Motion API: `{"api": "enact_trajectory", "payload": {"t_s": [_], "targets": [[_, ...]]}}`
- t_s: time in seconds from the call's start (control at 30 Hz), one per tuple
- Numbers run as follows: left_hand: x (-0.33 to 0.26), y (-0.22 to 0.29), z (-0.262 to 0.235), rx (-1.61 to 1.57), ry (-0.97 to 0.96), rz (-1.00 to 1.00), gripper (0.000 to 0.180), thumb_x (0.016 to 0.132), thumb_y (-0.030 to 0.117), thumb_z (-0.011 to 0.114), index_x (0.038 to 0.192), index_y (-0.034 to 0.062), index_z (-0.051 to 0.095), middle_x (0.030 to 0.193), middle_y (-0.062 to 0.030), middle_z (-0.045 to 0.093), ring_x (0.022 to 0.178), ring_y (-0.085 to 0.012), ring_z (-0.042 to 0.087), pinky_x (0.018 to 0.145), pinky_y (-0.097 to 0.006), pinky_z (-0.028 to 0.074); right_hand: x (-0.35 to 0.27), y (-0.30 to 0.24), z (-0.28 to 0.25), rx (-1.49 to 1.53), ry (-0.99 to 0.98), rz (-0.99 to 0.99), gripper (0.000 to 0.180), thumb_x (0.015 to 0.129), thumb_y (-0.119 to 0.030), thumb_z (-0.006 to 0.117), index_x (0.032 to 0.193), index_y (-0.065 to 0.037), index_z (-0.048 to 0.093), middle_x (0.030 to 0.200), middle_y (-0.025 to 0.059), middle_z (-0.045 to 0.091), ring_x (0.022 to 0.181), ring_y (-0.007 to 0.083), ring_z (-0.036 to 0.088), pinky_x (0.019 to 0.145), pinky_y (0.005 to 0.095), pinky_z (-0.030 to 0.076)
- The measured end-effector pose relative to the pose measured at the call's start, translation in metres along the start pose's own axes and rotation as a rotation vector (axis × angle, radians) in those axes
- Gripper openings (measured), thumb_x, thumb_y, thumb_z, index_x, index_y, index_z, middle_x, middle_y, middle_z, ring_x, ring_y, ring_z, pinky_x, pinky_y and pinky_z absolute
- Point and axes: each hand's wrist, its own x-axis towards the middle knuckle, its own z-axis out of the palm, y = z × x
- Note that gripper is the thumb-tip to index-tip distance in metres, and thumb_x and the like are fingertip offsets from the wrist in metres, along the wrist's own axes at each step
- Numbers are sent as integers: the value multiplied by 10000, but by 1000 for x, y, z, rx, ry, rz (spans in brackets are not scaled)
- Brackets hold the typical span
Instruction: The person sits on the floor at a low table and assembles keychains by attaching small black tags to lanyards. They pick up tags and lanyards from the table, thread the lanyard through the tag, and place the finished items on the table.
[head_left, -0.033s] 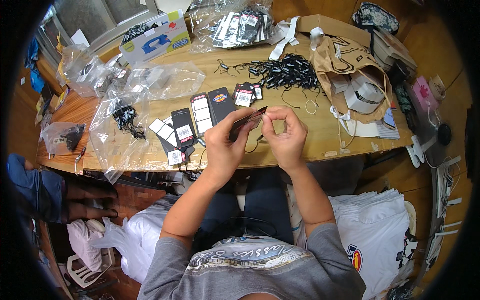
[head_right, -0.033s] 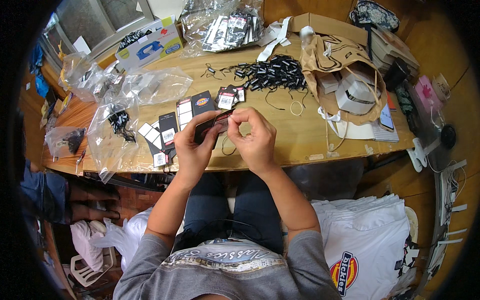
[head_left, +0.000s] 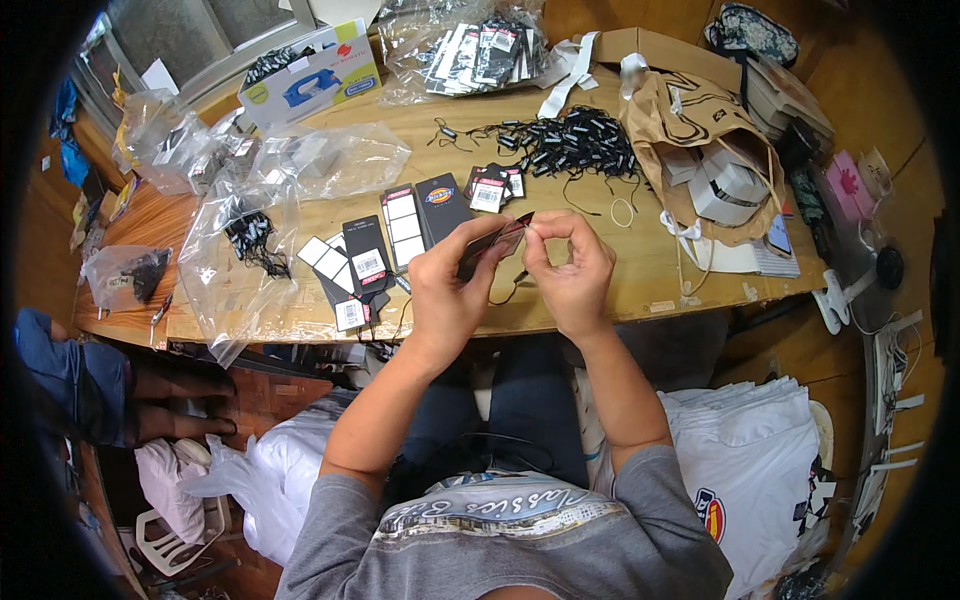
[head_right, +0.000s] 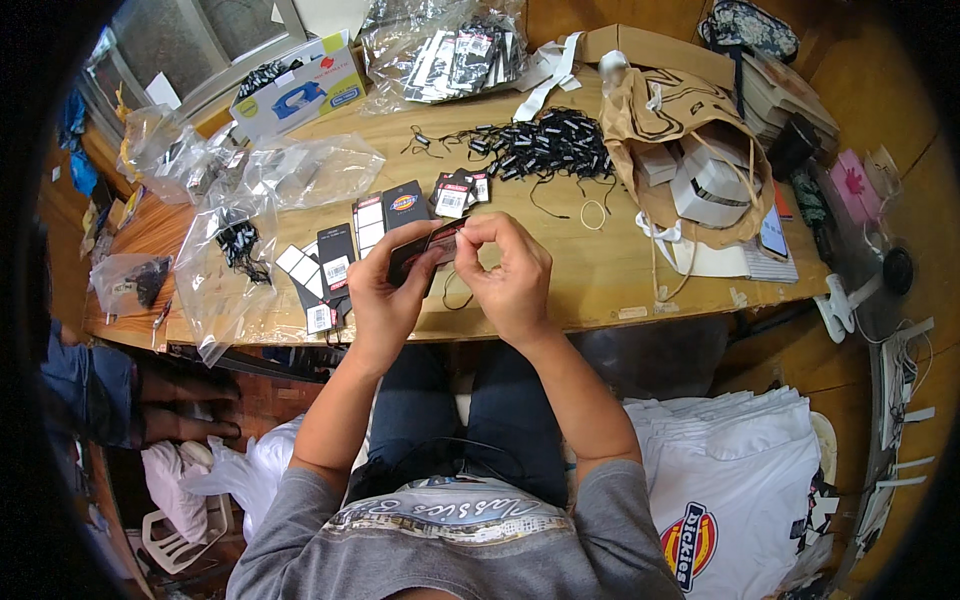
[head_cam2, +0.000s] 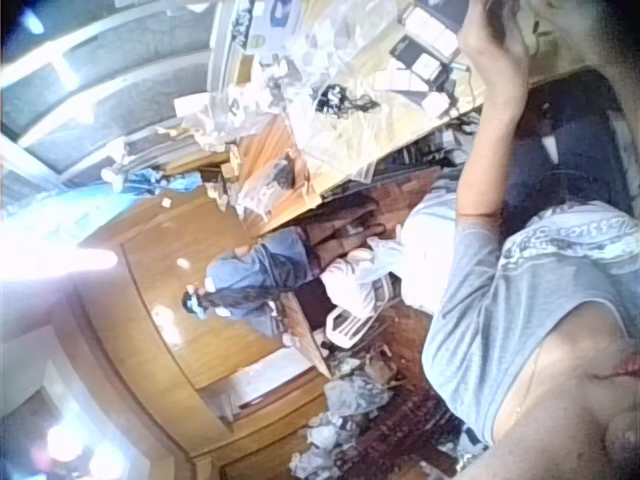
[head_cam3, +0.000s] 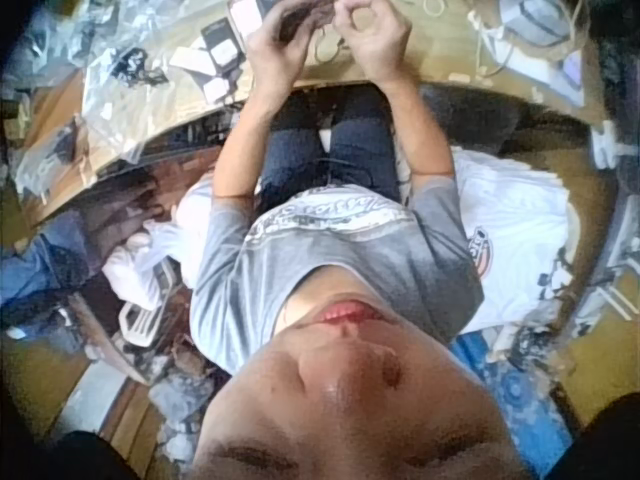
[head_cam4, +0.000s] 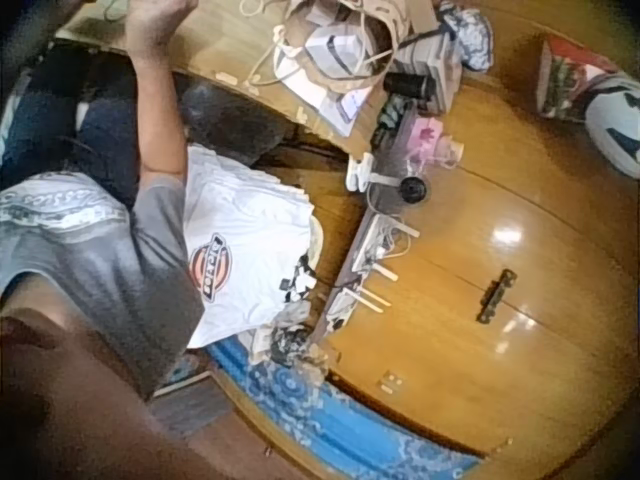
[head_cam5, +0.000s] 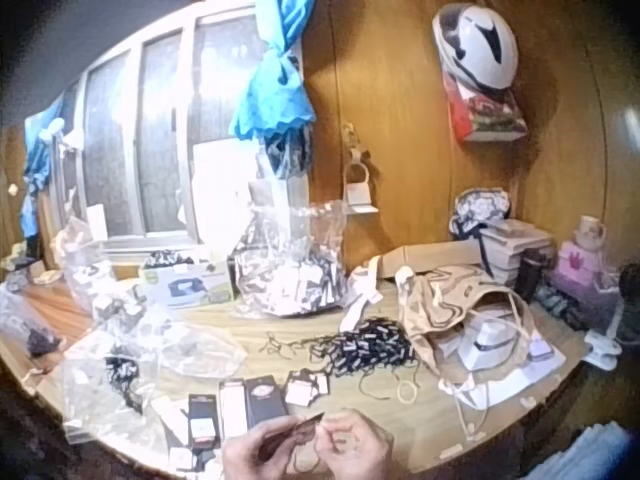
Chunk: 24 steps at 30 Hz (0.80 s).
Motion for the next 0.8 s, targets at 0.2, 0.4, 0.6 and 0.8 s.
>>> {"api": "enact_trajectory", "payload": {"t_s": [0.2,0.4,0.6,0.8], "targets": [[2,-6,-4,-129,-45,-104,221,713,-47,570,931,-12,555,806,-99,623,739,-125,604,629,-221,464,9,6,-5,-251,-98,-468,217,597,78,602,735,-12,461,721,109,523,656,272,527,598,337,437],[6,-5,-9,71,-143,32,207,714,-54,560,918,-18,558,809,-105,621,746,-129,603,637,-226,466,5,14,-3,-283,-87,-515,234,597,67,614,743,-8,448,752,115,513,667,272,516,611,353,426],[1,-13,-5,-118,-157,-98,259,751,-51,507,1009,-23,520,892,-111,600,839,-165,581,728,-247,445,4,17,5,-329,0,-440,193,633,57,610,747,-11,470,724,100,525,663,261,522,604,325,428],[-8,-10,-12,-403,-521,-262,513,787,-95,366,1270,24,244,1252,-156,333,1146,-220,361,936,-287,293,-9,25,4,-25,61,185,93,711,18,583,755,-5,505,681,73,522,623,161,514,586,255,420]]}}
